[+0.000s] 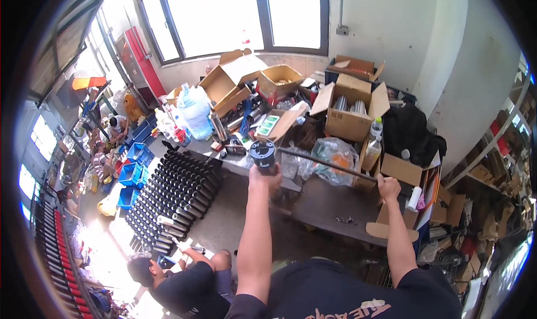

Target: The person mounts a large metal tube into a vertical fixture on a workbench and uses a handled tool to tighten a component on the top of the tube.

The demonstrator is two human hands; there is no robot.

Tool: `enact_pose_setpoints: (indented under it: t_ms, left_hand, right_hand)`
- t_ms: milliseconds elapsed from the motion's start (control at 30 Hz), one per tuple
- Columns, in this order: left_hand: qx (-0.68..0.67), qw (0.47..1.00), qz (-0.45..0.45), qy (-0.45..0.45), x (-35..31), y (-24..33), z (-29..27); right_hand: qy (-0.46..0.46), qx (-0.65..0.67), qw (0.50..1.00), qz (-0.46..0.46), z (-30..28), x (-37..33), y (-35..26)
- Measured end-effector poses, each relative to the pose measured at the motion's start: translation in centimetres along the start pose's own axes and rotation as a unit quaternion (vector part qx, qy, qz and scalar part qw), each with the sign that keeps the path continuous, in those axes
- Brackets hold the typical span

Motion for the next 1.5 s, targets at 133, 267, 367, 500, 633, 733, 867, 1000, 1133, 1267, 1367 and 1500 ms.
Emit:
enact_pose_setpoints:
  t_ms: [133,267,367,500,633,733,867,1000,1133,1267,1367,1500]
  left_hand:
    - [0.2,0.95,0.03,-0.238,-2.4,-3.8,-5.9]
    - [0.261,0.9,-0.014,-0.348,-8.7,-7.3,-10.5]
    - [0.357,0.804,0.058,-0.473,-10.1,-8.7,-9.1]
    - [0.442,0.746,0.122,-0.484,-11.1,-9.2,-6.7]
    - [0.485,0.684,0.19,-0.511,-13.4,-10.1,-4.0]
    - [0.447,0.697,0.136,-0.543,-13.0,-9.5,-4.1]
    - [0.406,0.7,0.059,-0.585,-13.0,-9.4,-5.1]
    - [0.482,0.66,0.115,-0.565,-13.4,-7.3,-5.7]
    - [0.481,0.678,0.248,-0.498,-15.6,-4.5,-5.7]
    - [0.413,0.773,-0.073,-0.476,-9.4,-2.7,-8.7]
    - [0.444,0.787,-0.007,-0.429,-9.3,-2.6,-9.9]
    - [0.544,0.773,0.117,-0.304,-12.2,-3.5,-8.1]
  right_hand:
    - [-0.102,-0.042,0.991,0.071,2.8,-9.1,9.9]
    - [-0.284,-0.037,0.917,0.278,3.7,-26.4,11.4]
    - [-0.338,0.01,0.857,0.388,5.9,-34.1,10.3]
    - [-0.338,0.048,0.826,0.448,9.2,-37.5,10.0]
    - [-0.24,0.156,0.85,0.443,13.6,-36.2,10.0]
    - [-0.252,0.368,0.767,0.461,15.5,-33.1,7.1]
    - [-0.237,0.494,0.689,0.475,18.9,-30.2,4.6]
    - [-0.216,0.472,0.716,0.468,20.8,-30.5,3.9]
    - [-0.202,0.413,0.786,0.414,21.8,-32.1,4.6]
    - [-0.179,0.331,0.796,0.474,20.4,-34.8,7.1]
    - [-0.23,0.313,0.782,0.487,18.6,-37.6,8.2]
    - [-0.228,0.3,0.771,0.514,17.0,-40.0,10.3]
Point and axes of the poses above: each hand's wrist, its own x-axis towards the middle knuckle, its own z-axis out of the palm, y = z × x, the point moved 1 cm from there along x, towards the middle knuckle, and after that the axes turned 4 degrees about -y, right-handed, at the moved point
